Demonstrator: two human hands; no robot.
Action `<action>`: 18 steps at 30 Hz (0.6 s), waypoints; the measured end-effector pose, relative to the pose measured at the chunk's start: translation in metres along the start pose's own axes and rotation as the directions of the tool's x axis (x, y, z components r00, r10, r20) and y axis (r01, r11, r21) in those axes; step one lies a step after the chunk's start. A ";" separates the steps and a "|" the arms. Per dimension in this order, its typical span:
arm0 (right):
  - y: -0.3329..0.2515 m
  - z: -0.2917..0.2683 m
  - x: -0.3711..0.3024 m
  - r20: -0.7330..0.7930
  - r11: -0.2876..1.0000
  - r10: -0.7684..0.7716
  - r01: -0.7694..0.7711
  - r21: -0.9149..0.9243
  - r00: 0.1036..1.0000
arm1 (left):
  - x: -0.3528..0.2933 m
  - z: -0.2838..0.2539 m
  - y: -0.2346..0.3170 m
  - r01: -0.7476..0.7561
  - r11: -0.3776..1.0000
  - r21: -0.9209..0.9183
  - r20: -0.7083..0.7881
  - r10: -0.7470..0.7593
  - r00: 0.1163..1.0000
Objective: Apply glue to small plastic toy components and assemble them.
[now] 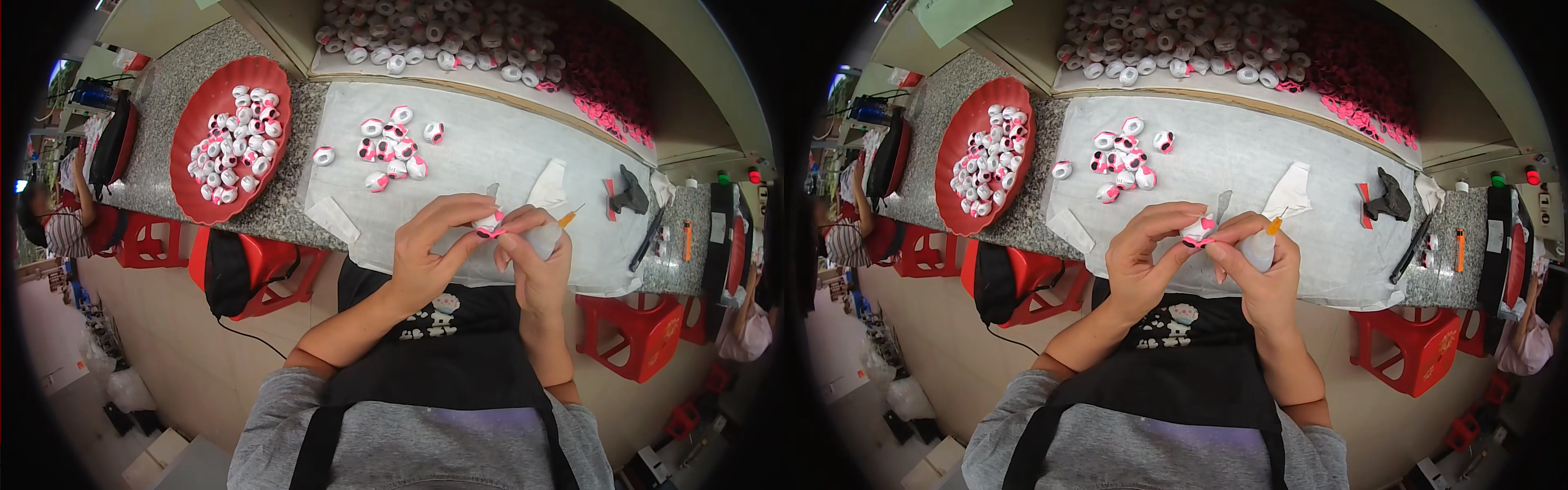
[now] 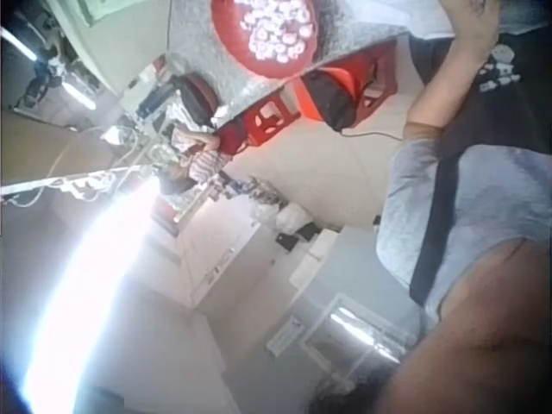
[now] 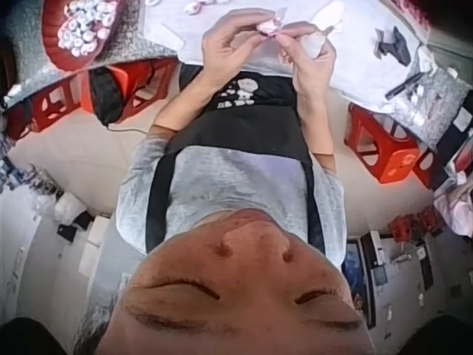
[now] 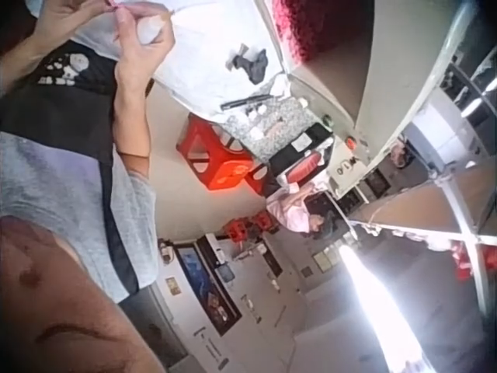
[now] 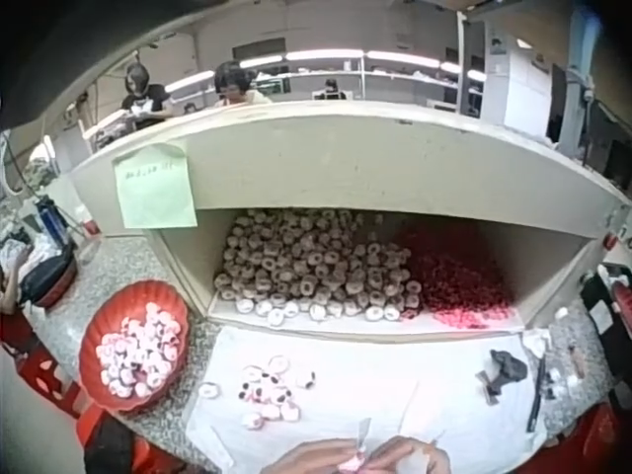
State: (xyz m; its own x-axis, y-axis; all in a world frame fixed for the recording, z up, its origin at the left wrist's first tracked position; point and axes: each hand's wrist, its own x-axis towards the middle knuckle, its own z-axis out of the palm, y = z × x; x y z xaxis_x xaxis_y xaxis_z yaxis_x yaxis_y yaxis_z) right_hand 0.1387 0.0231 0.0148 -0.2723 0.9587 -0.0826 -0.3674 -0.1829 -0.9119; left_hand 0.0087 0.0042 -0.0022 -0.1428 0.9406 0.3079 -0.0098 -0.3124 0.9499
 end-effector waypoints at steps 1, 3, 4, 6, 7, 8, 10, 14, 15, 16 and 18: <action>0.001 0.001 0.000 -0.021 1.000 -0.011 0.011 -0.009 1.000 | 0.000 0.000 0.000 -0.016 0.999 0.032 0.003 0.016 1.000; 0.003 0.001 0.000 -0.043 1.000 -0.021 0.020 -0.020 0.999 | 0.000 -0.002 0.001 -0.013 1.000 0.017 0.013 0.013 1.000; 0.004 0.001 0.000 -0.046 1.000 -0.027 0.026 -0.017 0.999 | 0.000 -0.003 0.001 -0.010 1.000 0.002 0.024 0.010 1.000; 0.006 0.001 -0.001 -0.050 0.999 -0.031 0.030 -0.015 0.998 | -0.001 -0.004 0.000 0.003 0.998 -0.063 0.041 0.000 0.999; 0.007 0.001 -0.002 -0.047 0.998 -0.036 0.034 -0.044 0.998 | -0.002 -0.005 0.000 0.015 0.992 -0.125 0.058 -0.008 0.998; 0.007 0.001 -0.002 -0.045 0.997 -0.042 0.038 -0.072 0.998 | -0.002 -0.006 0.001 0.016 0.992 -0.126 0.056 -0.009 0.998; 0.007 0.001 -0.002 -0.046 0.992 -0.089 0.084 -0.090 0.995 | -0.002 -0.009 0.003 0.137 0.948 -0.288 0.132 -0.103 0.986; -0.001 0.002 -0.001 0.046 0.999 -0.053 0.053 -0.001 0.998 | -0.003 -0.010 0.006 0.213 0.898 -0.386 0.157 -0.163 0.974; -0.001 0.002 -0.002 0.046 0.999 -0.051 0.051 -0.002 0.998 | -0.003 -0.012 0.005 0.194 0.903 -0.384 0.184 -0.131 0.974; -0.001 0.001 -0.002 0.092 0.999 -0.007 0.011 -0.044 0.996 | -0.003 -0.013 0.004 0.175 0.908 -0.382 0.211 -0.099 0.972; 0.000 0.000 -0.002 0.140 0.997 0.024 -0.013 -0.074 0.990 | -0.004 -0.015 0.004 0.179 0.914 -0.363 0.226 -0.100 0.969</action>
State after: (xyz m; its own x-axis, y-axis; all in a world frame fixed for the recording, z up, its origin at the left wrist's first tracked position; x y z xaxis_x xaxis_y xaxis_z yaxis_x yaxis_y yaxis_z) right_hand 0.1390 0.0215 0.0148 -0.4028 0.9141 -0.0470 -0.2972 -0.1792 -0.9379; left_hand -0.0055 -0.0023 -0.0006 0.0863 0.9727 0.2154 -0.3937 -0.1653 0.9043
